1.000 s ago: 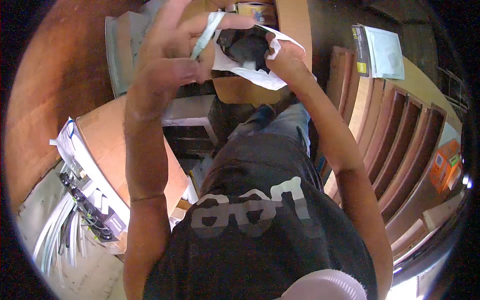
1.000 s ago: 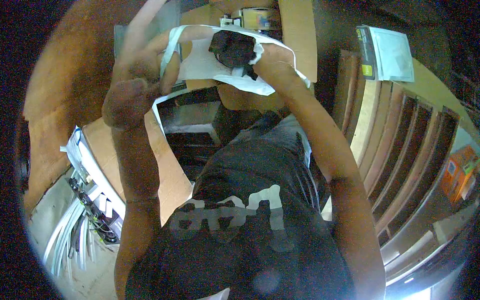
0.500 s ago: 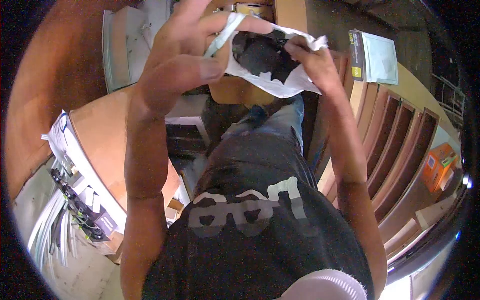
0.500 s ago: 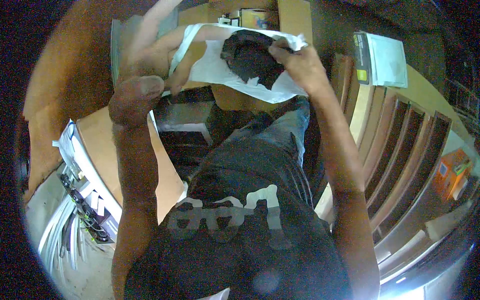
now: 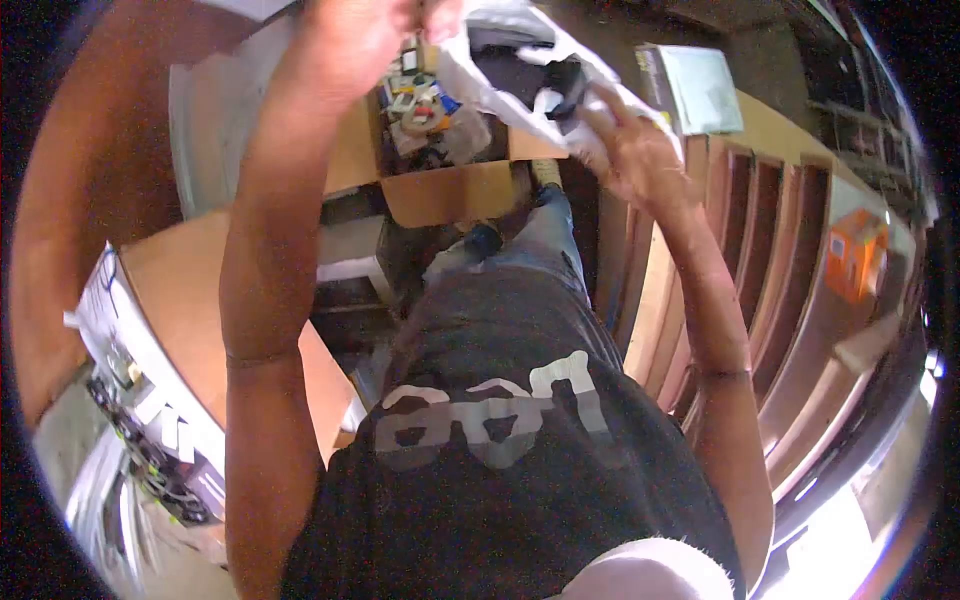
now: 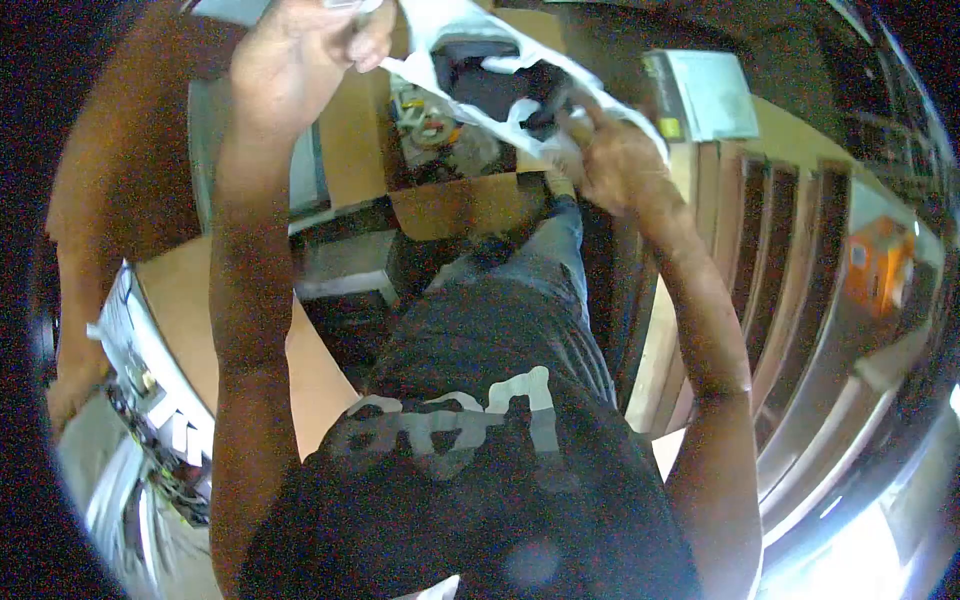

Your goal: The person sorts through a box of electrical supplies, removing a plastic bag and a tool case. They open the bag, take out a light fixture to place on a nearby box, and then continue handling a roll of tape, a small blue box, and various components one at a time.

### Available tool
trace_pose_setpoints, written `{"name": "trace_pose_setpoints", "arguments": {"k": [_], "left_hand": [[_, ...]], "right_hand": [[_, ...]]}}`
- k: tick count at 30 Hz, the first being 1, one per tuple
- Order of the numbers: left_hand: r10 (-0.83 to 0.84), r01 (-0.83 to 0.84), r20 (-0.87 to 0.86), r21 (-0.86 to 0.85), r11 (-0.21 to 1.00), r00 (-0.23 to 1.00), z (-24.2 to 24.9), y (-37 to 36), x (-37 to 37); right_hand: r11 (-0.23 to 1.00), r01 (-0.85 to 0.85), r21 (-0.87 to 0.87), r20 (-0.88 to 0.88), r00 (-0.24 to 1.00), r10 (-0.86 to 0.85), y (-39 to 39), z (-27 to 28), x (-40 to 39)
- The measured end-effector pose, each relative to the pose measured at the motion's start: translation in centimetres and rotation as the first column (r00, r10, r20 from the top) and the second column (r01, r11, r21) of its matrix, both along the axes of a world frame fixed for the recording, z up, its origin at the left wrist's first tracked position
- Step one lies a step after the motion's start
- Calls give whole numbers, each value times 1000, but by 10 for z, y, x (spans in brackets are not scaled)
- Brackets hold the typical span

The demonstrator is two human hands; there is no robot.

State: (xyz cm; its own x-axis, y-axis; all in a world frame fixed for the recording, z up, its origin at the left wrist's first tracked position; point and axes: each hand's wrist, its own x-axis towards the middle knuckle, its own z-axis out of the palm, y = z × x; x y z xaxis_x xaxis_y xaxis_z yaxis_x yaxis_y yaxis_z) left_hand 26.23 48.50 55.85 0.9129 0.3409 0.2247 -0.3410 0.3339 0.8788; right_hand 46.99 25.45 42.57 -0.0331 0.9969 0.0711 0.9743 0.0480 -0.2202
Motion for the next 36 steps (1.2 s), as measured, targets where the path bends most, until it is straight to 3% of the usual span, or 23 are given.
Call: {"name": "trace_pose_setpoints", "arguments": {"k": [2,3,4,5,7,10,12,13,15,17,19,21,22,23,25,27,29,30,31,33,34,35,36], "left_hand": [[36,-35,-24,60,998,999,-13,3,2],[238,-197,-187,211,957,953,-15,2,1],[181,-143,-183,205,968,966,-16,7,1],[432,-406,-218,154,901,875,3,-24,11],[394,-344,-285,210,915,874,-11,-8,1],[232,-214,-278,94,972,932,-6,-22,2],[261,-186,-347,233,954,901,11,-42,7],[307,-165,-391,357,919,868,19,-53,17],[267,-28,-428,488,872,863,11,-39,17],[389,7,-553,582,813,737,-1,-49,27],[439,71,-607,634,770,663,-30,-30,28],[363,197,-696,586,786,619,-29,-60,33],[397,236,-602,709,665,693,-54,-69,29],[412,251,-500,814,523,762,-75,-74,31],[532,321,-544,829,457,649,-59,-117,49],[322,721,-830,556,413,455,-66,-139,64],[435,940,-850,340,21,297,-100,-164,77],[480,935,-823,355,18,304,-113,-170,85],[523,928,-794,372,18,309,-123,-171,95],[332,947,-906,308,93,262,-130,-147,134],[173,775,-953,302,555,248,-123,-146,145],[53,607,-907,322,727,418,-128,-136,156],[-39,358,-873,159,920,486,-123,-148,170]], "right_hand": [[999,-4,-46,25,1000,5,-36,-9,-11],[999,-1,-34,26,1000,2,-53,-12,-15],[1000,1,-22,26,1000,-1,-70,-15,-20],[1000,7,-4,-33,999,-7,-82,-16,-20],[993,74,-91,108,992,-64,-92,-1,-18],[984,135,114,97,984,-146,-88,-8,-2],[989,139,-42,271,955,-123,-88,-25,6],[950,235,-207,351,924,-152,-83,9,-7],[1000,-7,-8,-277,961,4,-95,34,2],[999,5,44,-583,812,22,-106,71,1],[995,98,-12,-591,802,-86,-120,49,14],[983,163,-81,-335,925,-181,-144,33,38],[987,148,-56,-509,847,-156,-156,48,46],[975,224,-3,-533,824,-191,-167,52,50],[968,249,-29,-606,766,-215,-187,52,59],[978,201,-62,-609,769,-196,-204,54,65],[983,184,-16,-679,720,-146,-215,75,65],[982,188,-2,-680,720,-140,-221,82,66],[975,224,2,-666,727,-166,-227,87,68],[964,256,70,-637,755,-154,-236,83,71],[976,208,69,-628,769,-119,-241,93,73],[986,152,70,-622,780,-76,-243,111,75],[984,138,109,-613,789,-43,-242,121,77]]}}
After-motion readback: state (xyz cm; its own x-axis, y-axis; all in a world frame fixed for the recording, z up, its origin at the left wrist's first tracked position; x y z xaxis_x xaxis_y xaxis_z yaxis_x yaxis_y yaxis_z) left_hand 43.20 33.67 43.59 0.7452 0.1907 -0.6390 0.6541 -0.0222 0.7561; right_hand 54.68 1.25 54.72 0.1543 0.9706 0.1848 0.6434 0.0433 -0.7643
